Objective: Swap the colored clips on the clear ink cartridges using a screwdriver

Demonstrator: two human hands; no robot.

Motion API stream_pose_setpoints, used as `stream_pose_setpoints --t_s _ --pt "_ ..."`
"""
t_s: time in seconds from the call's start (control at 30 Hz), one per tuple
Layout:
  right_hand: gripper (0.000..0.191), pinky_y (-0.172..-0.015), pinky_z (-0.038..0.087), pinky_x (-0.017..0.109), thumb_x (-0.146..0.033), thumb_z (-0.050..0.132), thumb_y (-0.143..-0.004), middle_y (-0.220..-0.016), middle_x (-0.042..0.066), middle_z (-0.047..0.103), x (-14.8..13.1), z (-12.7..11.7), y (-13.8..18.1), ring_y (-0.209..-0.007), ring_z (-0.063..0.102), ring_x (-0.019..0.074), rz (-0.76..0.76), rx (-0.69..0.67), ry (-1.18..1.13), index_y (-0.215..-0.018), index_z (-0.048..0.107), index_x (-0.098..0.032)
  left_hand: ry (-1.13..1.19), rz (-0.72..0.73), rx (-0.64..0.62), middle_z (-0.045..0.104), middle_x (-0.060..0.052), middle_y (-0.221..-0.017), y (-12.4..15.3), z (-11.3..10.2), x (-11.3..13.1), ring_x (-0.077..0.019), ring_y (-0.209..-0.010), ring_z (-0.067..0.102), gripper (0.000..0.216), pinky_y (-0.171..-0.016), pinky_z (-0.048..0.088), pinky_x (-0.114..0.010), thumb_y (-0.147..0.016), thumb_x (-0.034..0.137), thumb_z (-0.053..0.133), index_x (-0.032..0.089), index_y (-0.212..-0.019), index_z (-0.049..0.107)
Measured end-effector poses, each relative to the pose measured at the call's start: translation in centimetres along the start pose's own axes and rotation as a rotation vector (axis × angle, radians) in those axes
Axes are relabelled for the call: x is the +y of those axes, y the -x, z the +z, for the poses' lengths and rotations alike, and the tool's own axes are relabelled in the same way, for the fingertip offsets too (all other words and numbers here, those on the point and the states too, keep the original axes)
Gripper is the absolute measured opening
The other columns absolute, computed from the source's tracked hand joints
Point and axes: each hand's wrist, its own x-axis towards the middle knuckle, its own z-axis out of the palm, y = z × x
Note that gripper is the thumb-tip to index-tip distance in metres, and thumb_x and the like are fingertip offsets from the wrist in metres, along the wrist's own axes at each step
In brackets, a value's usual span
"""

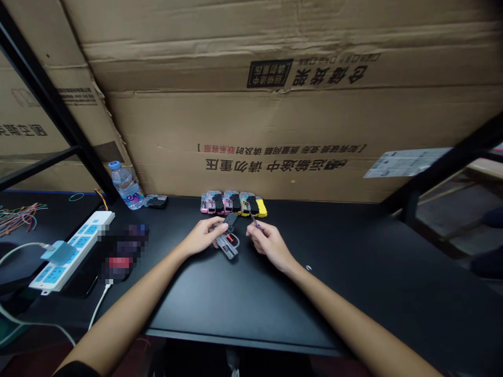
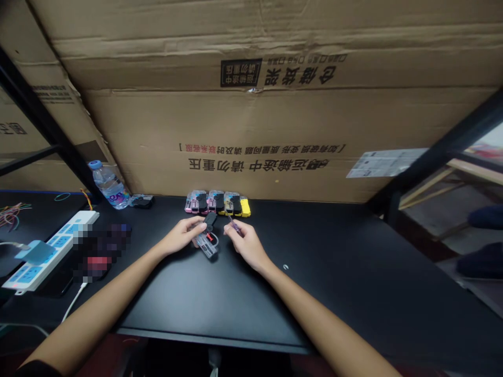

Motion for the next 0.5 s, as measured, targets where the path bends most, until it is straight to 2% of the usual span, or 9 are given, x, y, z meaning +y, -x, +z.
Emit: stream_pose_setpoints --t_s 0.13,0.23,0.37,0.5 --pt "0.034 -0.040 0.016 0.020 -0.055 0.062 -0.092 -0.057 -0.010 0.031 -0.08 -0.23 -0.15 -0.044 0.018 0.0064 0.082 -0.026 -0.090 -0.086 0.061 -0.021 0.038 -0.024 0.006 0.074 -0.007 -0.090 -0.32 -0.22 -0.72 -0.0168 -0.061 0.066 0.073 -0.063 0.059 -0.033 -0.092 0.071 0.067 0.013 -0.136 0.064" --pt "0.033 -0.039 0.016 0.019 -0.051 0.055 -0.093 -0.057 -0.009 0.036 -0.11 -0.60 -0.29 -0.042 0.019 0.0056 0.118 -0.027 -0.110 -0.083 0.061 -0.020 0.069 -0.019 -0.003 0.073 -0.007 -0.094 -0.41 -0.27 -0.83 -0.0173 -0.067 0.068 0.073 -0.064 0.062 -0.033 -0.092 0.069 0.069 0.013 -0.137 0.063" --pt "0.039 -0.039 0.016 0.019 -0.056 0.062 -0.090 -0.056 -0.010 0.035 -0.14 -0.85 -0.53 -0.042 0.021 0.0046 0.115 0.012 -0.065 -0.080 0.062 -0.019 0.108 -0.008 0.005 0.070 -0.007 -0.099 -0.44 -0.05 -0.85 -0.0183 -0.075 0.070 0.065 -0.063 0.063 -0.032 -0.090 0.066 0.073 0.016 -0.130 0.062" --pt "0.046 -0.039 0.021 0.020 -0.064 0.069 -0.089 -0.061 -0.009 0.037 -0.15 -0.70 -0.66 -0.044 0.027 0.0060 0.039 0.026 -0.001 -0.096 0.071 -0.018 0.147 -0.009 0.057 0.063 -0.002 -0.098 -0.48 0.14 -0.83 -0.0145 -0.071 0.069 0.057 -0.063 0.062 -0.030 -0.084 0.061 0.081 0.019 -0.117 0.059"
